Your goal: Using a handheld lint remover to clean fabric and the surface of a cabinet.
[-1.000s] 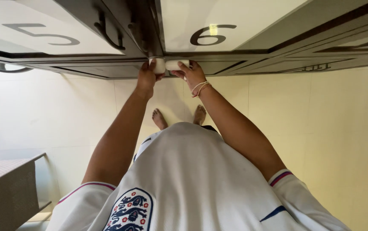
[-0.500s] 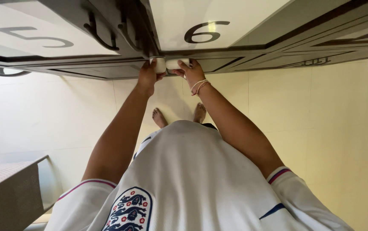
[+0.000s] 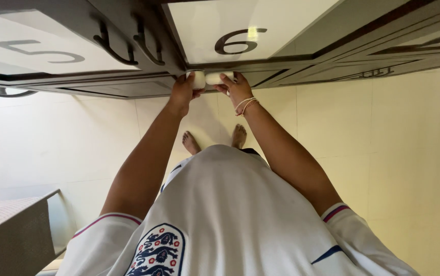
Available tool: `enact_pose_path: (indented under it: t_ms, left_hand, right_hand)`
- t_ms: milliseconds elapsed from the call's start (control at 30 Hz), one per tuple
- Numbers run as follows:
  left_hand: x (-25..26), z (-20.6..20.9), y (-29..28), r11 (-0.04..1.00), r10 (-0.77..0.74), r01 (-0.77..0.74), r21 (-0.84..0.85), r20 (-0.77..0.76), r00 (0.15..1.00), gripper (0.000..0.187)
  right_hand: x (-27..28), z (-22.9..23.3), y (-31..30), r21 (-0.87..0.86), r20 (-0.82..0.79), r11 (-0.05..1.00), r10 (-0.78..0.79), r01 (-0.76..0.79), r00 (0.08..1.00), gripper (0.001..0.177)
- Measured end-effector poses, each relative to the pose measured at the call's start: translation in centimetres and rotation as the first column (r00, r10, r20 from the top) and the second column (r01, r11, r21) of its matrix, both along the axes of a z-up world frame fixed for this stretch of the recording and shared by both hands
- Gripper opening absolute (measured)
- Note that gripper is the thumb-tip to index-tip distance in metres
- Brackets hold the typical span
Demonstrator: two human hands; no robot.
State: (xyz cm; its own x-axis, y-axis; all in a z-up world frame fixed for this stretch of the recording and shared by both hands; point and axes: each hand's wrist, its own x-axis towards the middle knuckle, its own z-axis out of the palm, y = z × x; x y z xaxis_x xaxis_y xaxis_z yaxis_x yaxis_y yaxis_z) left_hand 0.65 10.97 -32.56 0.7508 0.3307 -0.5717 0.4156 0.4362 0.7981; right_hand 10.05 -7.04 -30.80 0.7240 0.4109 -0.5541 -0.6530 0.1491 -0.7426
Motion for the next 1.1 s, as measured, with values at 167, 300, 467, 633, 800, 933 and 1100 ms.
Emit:
enact_pose_path:
  t_ms: [167, 300, 467, 633, 800, 933, 1100]
  left_hand:
    - [0.3, 0.0, -1.0, 1.0, -0.003, 0.003, -0.004, -0.011, 1.0, 0.042]
    - [0.8, 1.5, -1.5, 0.999, -0.032, 0.032, -0.006, -0.044, 0.999, 0.04]
    - [1.3, 1.2, -2.1, 0.999, -0.044, 0.044, 0.002, -0.021, 0.999, 0.04]
    - [1.6, 0.6, -2.7, 0.998, -0.059, 0.059, -0.012, -0.003, 0.998, 0.041]
    - [1.9, 2.1, -3.3, 0.999, -0.053, 0.053, -0.002, -0.027, 0.998, 0.04]
    - [2.6, 1.3, -3.8, 0.997, -0.074, 0.074, -0.013, -0.027, 0.997, 0.041]
    - [2.8, 3.0, -4.9, 0.998, -0.056, 0.055, -0.026, -0.026, 0.998, 0.041]
  right_hand:
    - [0.2, -0.9, -1.3, 0.026, 0.067, 0.999, 0.018, -0.02, 0.998, 0.059]
    - [0.4, 2.0, -1.7, -0.024, -0.025, 1.0, -0.003, 0.003, 1.0, 0.061]
    - [0.7, 1.1, -2.6, 0.002, 0.056, 1.0, 0.003, -0.003, 0.998, 0.048]
    - [1.2, 0.5, -3.1, 0.011, 0.061, 1.0, 0.002, -0.003, 0.998, 0.044]
    - [1.5, 0.4, -3.8, 0.053, 0.076, 0.999, -0.006, 0.002, 0.997, 0.039]
    - [1.8, -0.3, -4.3, 0.07, 0.048, 0.998, -0.008, 0.005, 0.999, 0.037]
    - [2.0, 1.0, -5.5, 0.035, 0.084, 0.999, -0.03, 0.027, 0.996, 0.034]
